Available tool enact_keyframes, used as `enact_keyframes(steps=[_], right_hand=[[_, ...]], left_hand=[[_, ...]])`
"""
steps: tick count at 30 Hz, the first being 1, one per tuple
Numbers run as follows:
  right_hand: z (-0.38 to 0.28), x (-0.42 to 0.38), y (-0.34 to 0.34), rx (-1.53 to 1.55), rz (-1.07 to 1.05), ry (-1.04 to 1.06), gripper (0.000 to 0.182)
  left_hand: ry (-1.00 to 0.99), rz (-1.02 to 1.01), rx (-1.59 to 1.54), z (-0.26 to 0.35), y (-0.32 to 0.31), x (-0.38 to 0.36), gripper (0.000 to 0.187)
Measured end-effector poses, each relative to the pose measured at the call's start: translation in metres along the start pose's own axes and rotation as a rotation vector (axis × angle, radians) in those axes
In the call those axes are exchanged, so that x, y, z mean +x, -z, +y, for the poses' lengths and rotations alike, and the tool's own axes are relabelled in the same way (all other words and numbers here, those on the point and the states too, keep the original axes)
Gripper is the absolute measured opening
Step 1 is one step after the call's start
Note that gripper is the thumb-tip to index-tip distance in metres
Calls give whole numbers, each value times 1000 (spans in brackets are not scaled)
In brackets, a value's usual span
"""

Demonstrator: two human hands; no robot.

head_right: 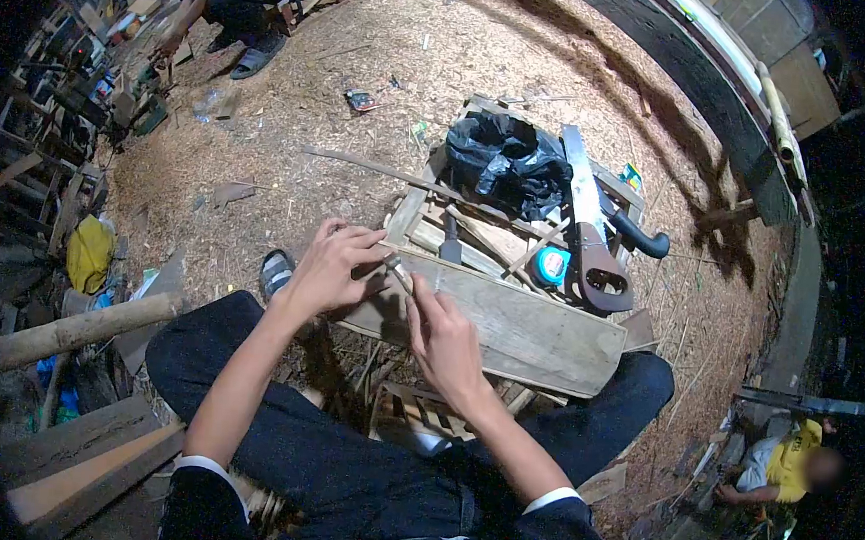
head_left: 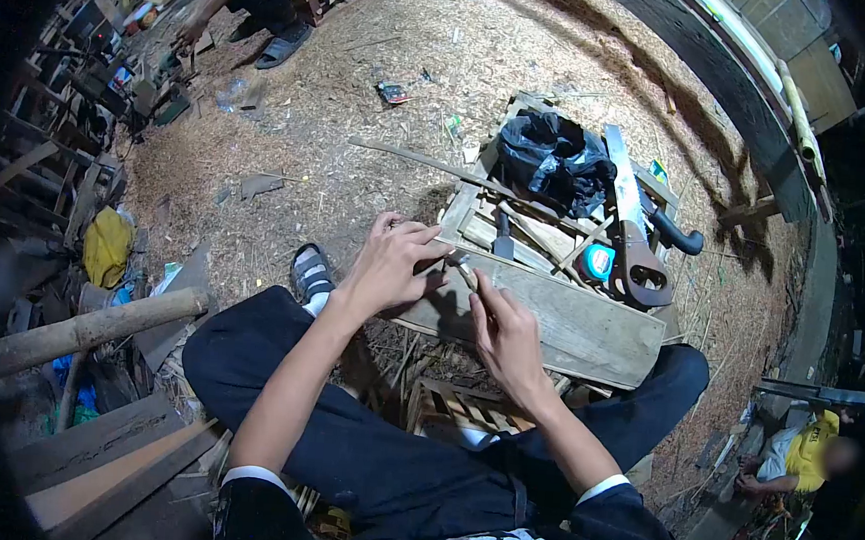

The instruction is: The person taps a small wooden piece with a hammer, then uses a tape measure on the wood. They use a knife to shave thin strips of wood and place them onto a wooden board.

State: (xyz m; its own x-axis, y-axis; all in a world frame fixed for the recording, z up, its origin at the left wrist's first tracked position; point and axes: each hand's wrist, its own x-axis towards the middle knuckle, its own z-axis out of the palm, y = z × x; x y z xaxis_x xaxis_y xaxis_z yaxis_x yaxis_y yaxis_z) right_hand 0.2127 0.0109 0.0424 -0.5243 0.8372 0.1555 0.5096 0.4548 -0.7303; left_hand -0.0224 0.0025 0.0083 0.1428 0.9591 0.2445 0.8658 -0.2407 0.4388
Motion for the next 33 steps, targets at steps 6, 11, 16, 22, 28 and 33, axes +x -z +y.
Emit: enact_keyframes(steps=[6,11,16,22,28,33], right_hand=[[-1,5,2,-46,-66,-26,39],[-5,1,1,2,31,49,38],[-9,6,8,-36,14,72,41],[3,3,0,-87,-53,18,43],[3,-1,-6,-14,101,91,43],[-2,-10,-11,35,197,82,44]], left_hand=[[-2,0,-29,0,-1,-1,38],[-5,-33,-12,0,1,-2,38],[24,-43,-12,-1,1,0,39],[38,-58,-29,3,3,1,39],[62,-89,-27,4,3,0,37],[73,-78,-46,4,4,-1,39]])
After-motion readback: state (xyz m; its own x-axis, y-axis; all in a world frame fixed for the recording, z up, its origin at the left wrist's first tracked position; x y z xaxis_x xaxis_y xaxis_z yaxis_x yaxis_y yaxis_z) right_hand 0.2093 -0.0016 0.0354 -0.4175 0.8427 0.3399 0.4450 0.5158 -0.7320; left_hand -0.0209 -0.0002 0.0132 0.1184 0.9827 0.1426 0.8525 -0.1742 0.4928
